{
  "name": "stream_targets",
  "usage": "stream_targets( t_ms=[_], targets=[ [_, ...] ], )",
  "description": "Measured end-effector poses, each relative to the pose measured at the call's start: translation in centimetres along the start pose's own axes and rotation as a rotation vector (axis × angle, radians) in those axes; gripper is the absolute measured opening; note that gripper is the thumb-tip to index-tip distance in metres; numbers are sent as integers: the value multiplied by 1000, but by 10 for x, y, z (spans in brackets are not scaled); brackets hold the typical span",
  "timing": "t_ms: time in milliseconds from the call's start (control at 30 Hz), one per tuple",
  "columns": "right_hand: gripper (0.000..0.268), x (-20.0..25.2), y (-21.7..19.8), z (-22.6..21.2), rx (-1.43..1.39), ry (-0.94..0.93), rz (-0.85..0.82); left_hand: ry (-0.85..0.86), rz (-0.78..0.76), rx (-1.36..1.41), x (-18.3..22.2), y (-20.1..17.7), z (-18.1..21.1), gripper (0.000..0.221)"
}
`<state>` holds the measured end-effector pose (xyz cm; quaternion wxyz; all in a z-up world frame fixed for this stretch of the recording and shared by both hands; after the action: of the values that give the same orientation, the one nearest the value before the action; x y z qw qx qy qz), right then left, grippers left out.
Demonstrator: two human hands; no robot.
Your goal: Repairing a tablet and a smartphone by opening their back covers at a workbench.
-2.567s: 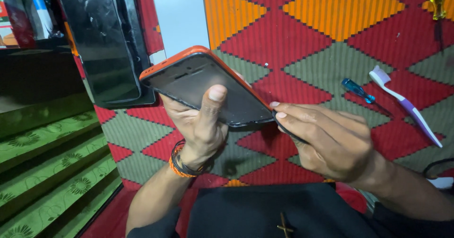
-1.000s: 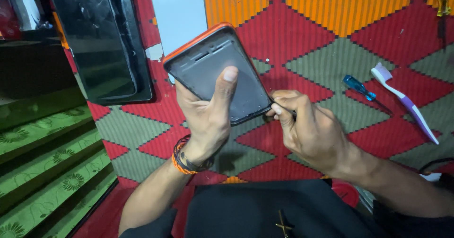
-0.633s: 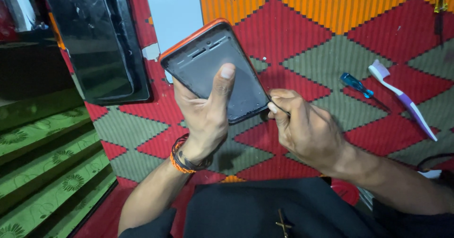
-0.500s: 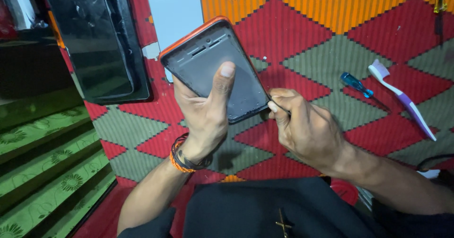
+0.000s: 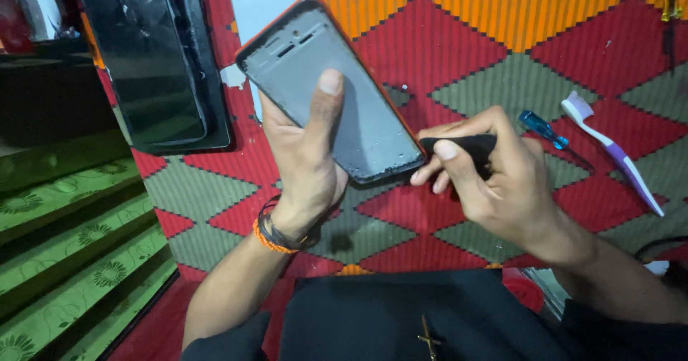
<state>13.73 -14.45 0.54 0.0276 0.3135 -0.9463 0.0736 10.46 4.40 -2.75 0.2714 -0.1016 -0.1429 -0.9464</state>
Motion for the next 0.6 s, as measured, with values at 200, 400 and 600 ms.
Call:
stream_targets(
  t_ms=[200, 400, 600],
  targets=[
    [39, 1, -2, 18, -203, 135, 32, -101, -73, 291, 0, 1, -2, 47],
    [23, 0, -12, 35, -792, 248, 89, -241, -450, 415, 21, 17, -27, 85],
    [24, 7, 11, 44, -996, 467, 36, -121, -671, 453, 16, 43, -3, 93]
  ],
)
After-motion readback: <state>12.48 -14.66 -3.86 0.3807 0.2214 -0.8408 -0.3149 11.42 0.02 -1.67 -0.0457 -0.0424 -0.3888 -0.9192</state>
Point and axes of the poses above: each hand's wrist, its own x-axis away from the middle knuckle, its own y-axis out of the palm, z = x × y, the point moved 9 cm from there along -x, towards the middle knuckle, and after that the axes turned 9 degrees about -x, right-handed, at the moved point
